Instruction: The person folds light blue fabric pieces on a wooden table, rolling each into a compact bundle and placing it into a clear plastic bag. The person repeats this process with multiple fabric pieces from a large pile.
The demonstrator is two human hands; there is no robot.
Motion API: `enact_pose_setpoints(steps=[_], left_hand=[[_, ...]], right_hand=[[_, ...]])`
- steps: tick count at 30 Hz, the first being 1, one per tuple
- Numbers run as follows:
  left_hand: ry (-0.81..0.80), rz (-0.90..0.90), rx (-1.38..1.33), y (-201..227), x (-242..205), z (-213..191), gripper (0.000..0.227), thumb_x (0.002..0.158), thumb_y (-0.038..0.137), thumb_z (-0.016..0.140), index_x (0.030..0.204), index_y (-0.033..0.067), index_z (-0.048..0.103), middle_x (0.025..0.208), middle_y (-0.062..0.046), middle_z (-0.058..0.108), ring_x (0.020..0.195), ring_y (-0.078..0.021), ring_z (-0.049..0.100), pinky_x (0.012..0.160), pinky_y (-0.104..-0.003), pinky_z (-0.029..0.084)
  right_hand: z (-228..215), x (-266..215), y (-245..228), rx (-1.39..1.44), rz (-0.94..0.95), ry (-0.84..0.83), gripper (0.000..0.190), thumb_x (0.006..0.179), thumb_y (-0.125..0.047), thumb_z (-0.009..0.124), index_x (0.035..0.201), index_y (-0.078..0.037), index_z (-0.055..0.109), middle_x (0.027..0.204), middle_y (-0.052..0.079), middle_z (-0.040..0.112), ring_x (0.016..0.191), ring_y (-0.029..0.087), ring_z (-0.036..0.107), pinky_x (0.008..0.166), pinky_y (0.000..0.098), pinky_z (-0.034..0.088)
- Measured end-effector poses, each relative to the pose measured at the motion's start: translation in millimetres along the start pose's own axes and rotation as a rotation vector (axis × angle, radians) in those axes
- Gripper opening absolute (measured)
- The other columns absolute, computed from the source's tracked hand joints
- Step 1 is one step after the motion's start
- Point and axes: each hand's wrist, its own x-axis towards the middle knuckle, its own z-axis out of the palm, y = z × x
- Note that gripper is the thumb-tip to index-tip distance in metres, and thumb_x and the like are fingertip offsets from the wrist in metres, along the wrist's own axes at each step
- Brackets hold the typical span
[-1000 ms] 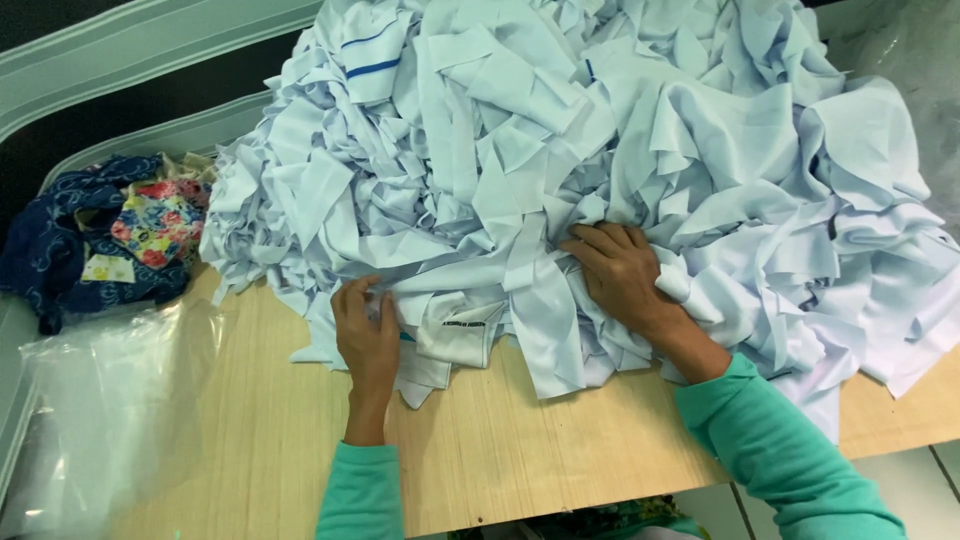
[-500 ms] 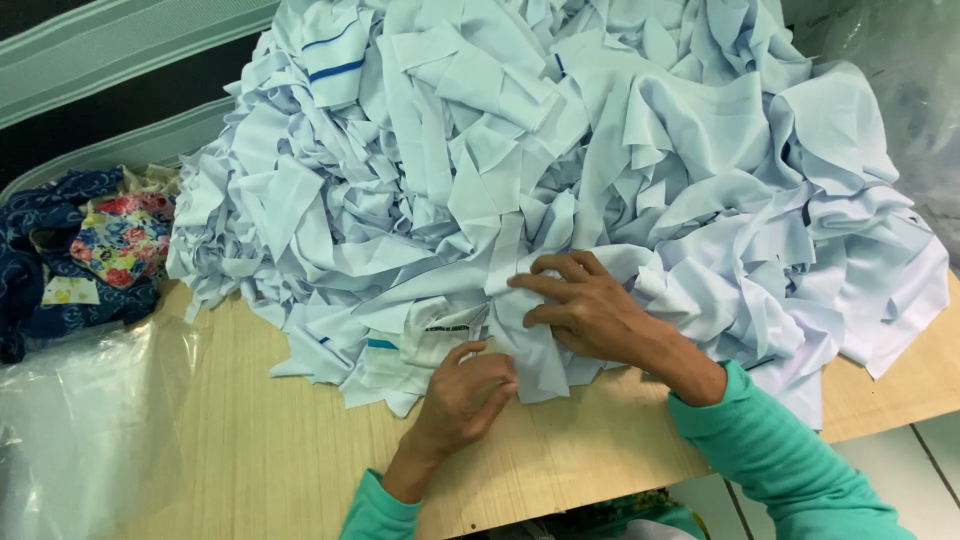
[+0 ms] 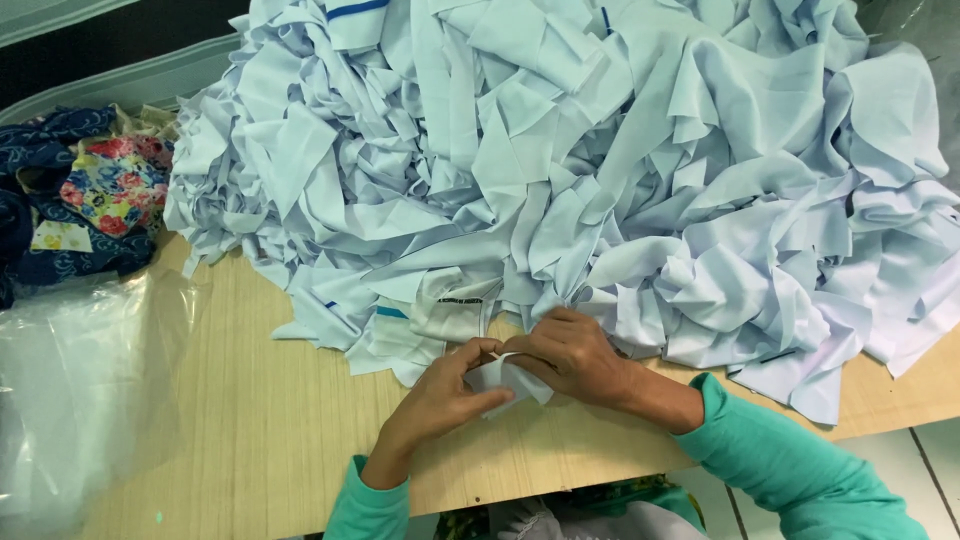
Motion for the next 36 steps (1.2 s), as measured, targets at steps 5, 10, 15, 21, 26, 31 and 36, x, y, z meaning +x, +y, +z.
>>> enact_pose_setpoints(steps=[5, 10, 15, 21, 26, 31, 36], left_hand=[[0.451, 0.294, -0.278, -65.3, 18.1, -23.5, 0.012, 0.094, 0.009, 0.07, 0.105, 0.0073, 0.073, 0.093, -0.005, 0.074, 0.088, -0.0137, 0.064, 0.083, -0.031, 0.051], [0.875, 0.289, -0.359, -67.8, 9.3, -61.7, 0.016, 0.101, 0.004, 0.064, 0.116, 0.004, 0.068, 0.106, -0.009, 0.074, 0.098, -0.014, 0.063, 0.098, -0.035, 0.052], [1.09, 0.263, -0.267, -74.0, 9.4, -72.3, 0.023, 0.101, 0.009, 0.07, 0.124, 0.0064, 0.067, 0.102, -0.006, 0.069, 0.095, -0.0108, 0.06, 0.093, -0.033, 0.051], [1.327, 0.379, -0.287, -123.9, 14.8, -92.9, 0.018, 0.108, 0.012, 0.062, 0.126, 0.0093, 0.061, 0.104, -0.01, 0.064, 0.096, -0.0155, 0.057, 0.094, -0.038, 0.05], [1.472, 0.39, -0.203, -109.8, -1.1, -112.5, 0.021, 0.11, 0.014, 0.063, 0.13, 0.01, 0.059, 0.108, -0.011, 0.063, 0.101, -0.0185, 0.061, 0.093, -0.039, 0.051], [1.578, 0.346, -0.186, -106.7, -7.9, -112.8, 0.022, 0.105, 0.008, 0.066, 0.126, 0.0077, 0.06, 0.109, -0.015, 0.064, 0.106, -0.0279, 0.061, 0.095, -0.048, 0.048], [1.654, 0.37, -0.183, -121.3, -19.4, -126.4, 0.02, 0.108, 0.015, 0.066, 0.127, 0.0112, 0.06, 0.113, -0.011, 0.063, 0.11, -0.0248, 0.06, 0.098, -0.046, 0.047]], right_hand=[[-22.5, 14.8, 16.8, 0.016, 0.076, 0.065, 0.011, 0.095, -0.009, 0.07, 0.105, -0.007, 0.075, 0.086, 0.007, 0.069, 0.076, 0.02, 0.065, 0.073, 0.0352, 0.053], [-46.6, 15.2, 59.9, -0.164, 0.209, 0.22, 0.016, 0.096, -0.005, 0.07, 0.109, -0.011, 0.077, 0.094, 0.004, 0.068, 0.084, 0.019, 0.067, 0.079, 0.0339, 0.054], [-39.6, -2.3, 95.5, -0.25, 0.323, 0.187, 0.011, 0.097, -0.001, 0.072, 0.105, -0.007, 0.077, 0.098, 0.012, 0.066, 0.09, 0.03, 0.068, 0.079, 0.0419, 0.054], [-55.7, -15.9, 121.2, -0.482, 0.359, 0.205, 0.005, 0.098, -0.006, 0.074, 0.101, -0.008, 0.077, 0.099, 0.01, 0.065, 0.094, 0.029, 0.067, 0.081, 0.0386, 0.054], [-57.6, -11.7, 115.7, -0.47, 0.321, 0.253, 0.005, 0.1, -0.008, 0.073, 0.102, -0.009, 0.078, 0.099, 0.01, 0.064, 0.094, 0.029, 0.066, 0.081, 0.0379, 0.053], [-47.4, -14.4, 100.0, -0.543, 0.183, 0.253, 0.014, 0.101, -0.01, 0.073, 0.11, -0.018, 0.08, 0.1, 0.001, 0.064, 0.092, 0.021, 0.061, 0.084, 0.0352, 0.043], [-14.4, 3.4, 38.9, -0.413, -0.002, 0.089, 0.019, 0.102, -0.029, 0.063, 0.117, -0.024, 0.074, 0.11, 0.0, 0.069, 0.107, 0.019, 0.06, 0.096, 0.0394, 0.04]])
